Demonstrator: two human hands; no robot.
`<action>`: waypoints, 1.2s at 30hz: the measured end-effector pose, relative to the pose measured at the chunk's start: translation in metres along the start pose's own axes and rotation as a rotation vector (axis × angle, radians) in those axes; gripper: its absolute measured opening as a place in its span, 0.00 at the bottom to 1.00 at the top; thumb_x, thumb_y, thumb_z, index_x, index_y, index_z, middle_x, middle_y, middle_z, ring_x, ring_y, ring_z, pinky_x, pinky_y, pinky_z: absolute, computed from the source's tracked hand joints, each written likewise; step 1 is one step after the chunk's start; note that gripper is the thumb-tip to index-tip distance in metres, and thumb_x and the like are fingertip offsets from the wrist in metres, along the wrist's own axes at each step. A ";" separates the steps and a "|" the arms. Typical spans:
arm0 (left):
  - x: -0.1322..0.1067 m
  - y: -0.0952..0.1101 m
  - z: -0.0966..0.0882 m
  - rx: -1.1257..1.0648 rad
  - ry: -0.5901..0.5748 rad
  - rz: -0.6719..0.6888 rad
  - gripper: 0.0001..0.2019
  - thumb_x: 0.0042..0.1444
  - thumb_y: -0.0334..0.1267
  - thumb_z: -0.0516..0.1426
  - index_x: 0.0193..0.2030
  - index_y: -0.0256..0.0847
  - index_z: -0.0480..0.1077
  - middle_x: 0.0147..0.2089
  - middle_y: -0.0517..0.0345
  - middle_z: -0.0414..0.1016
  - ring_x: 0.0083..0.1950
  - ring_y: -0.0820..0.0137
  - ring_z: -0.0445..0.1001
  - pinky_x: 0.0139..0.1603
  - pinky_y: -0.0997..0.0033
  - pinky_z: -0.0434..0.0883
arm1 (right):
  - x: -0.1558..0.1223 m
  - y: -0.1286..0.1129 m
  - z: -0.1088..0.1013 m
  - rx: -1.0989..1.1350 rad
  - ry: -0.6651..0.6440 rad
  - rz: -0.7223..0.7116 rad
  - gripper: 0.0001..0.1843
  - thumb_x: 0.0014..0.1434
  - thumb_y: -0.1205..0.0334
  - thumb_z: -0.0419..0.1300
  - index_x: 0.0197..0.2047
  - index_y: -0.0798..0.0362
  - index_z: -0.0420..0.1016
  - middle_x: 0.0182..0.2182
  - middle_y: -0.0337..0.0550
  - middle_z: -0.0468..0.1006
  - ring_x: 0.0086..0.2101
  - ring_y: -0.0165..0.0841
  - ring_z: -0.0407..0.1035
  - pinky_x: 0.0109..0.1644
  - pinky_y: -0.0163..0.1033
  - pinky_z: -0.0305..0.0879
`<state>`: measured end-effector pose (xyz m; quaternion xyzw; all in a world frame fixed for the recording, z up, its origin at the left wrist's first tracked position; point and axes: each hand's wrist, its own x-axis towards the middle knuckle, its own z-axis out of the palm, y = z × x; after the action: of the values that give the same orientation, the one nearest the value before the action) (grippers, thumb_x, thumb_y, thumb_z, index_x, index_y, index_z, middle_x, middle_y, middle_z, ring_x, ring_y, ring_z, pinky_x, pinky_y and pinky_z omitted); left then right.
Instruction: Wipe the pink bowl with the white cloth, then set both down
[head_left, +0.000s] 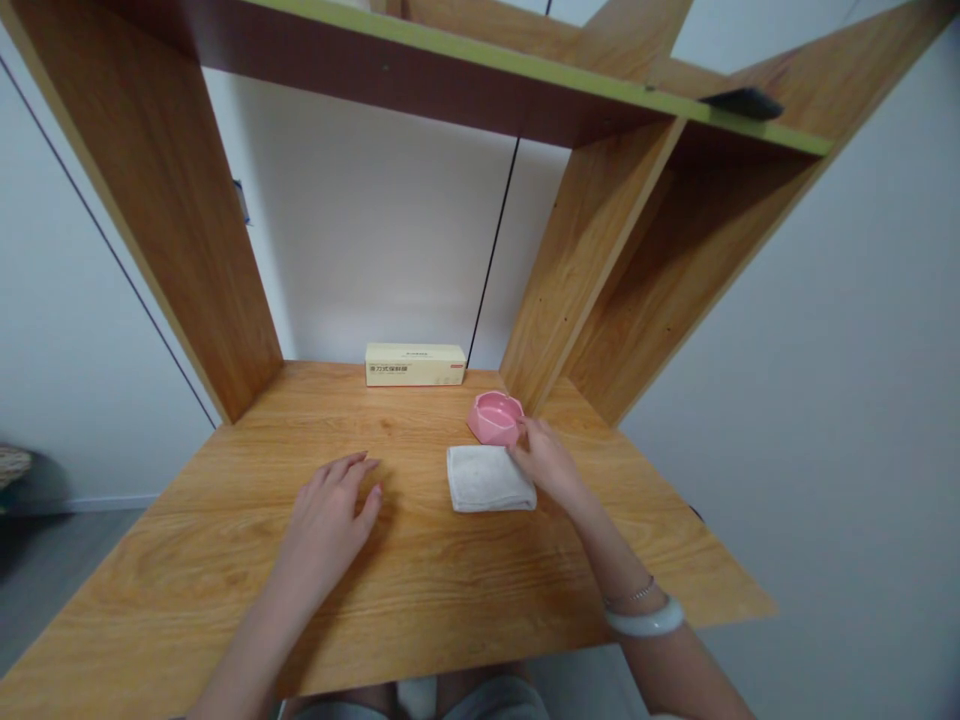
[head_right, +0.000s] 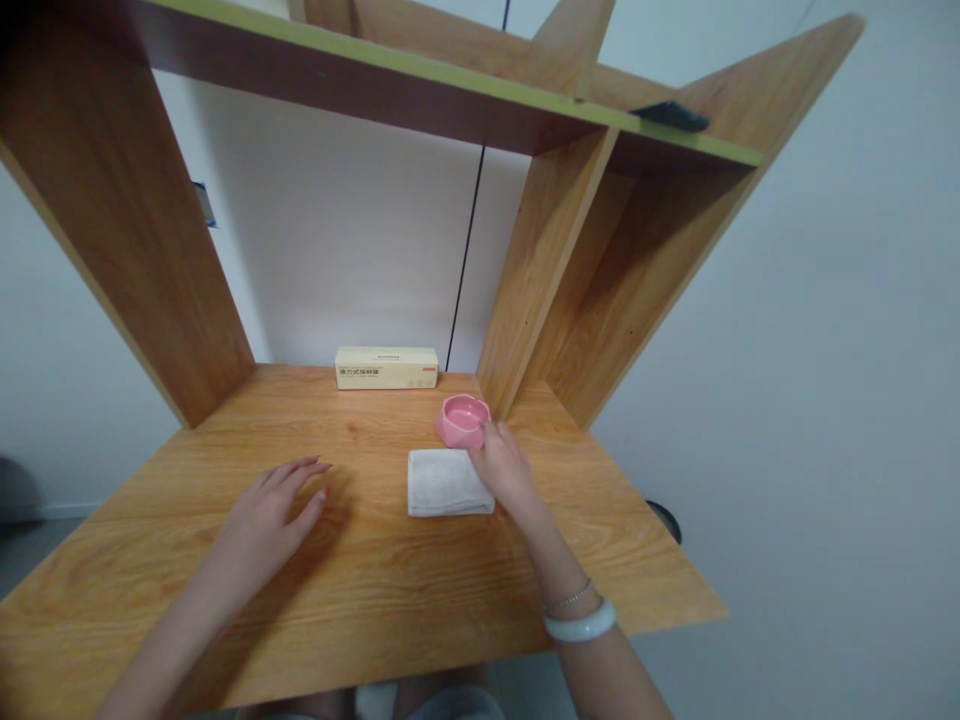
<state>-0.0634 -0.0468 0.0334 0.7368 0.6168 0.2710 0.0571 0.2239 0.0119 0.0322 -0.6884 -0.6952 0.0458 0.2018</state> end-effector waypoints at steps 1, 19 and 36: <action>0.006 0.002 -0.001 -0.006 0.011 0.022 0.17 0.53 0.42 0.47 0.46 0.39 0.67 0.50 0.50 0.68 0.52 0.59 0.64 0.51 0.55 0.61 | 0.005 -0.007 0.000 -0.026 0.028 -0.027 0.21 0.52 0.66 0.51 0.51 0.59 0.64 0.47 0.53 0.68 0.48 0.38 0.61 0.49 0.38 0.54; 0.064 -0.001 0.058 -0.810 0.108 0.041 0.06 0.44 0.31 0.51 0.30 0.40 0.67 0.33 0.55 0.72 0.38 0.68 0.69 0.42 0.65 0.65 | 0.018 -0.064 0.019 0.073 0.118 -0.128 0.16 0.54 0.66 0.49 0.44 0.55 0.70 0.42 0.52 0.71 0.46 0.38 0.62 0.49 0.42 0.54; 0.062 -0.024 0.050 -2.034 -0.082 -0.749 0.06 0.40 0.25 0.48 0.25 0.39 0.58 0.19 0.66 0.59 0.13 0.78 0.57 0.07 0.80 0.54 | -0.010 -0.151 0.101 1.700 -0.618 0.134 0.10 0.39 0.66 0.60 0.30 0.54 0.70 0.16 0.33 0.68 0.15 0.21 0.53 0.20 0.30 0.44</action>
<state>-0.0549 0.0297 0.0017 0.1176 0.2864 0.5961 0.7408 0.0471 0.0165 -0.0106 -0.3031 -0.4087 0.7380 0.4432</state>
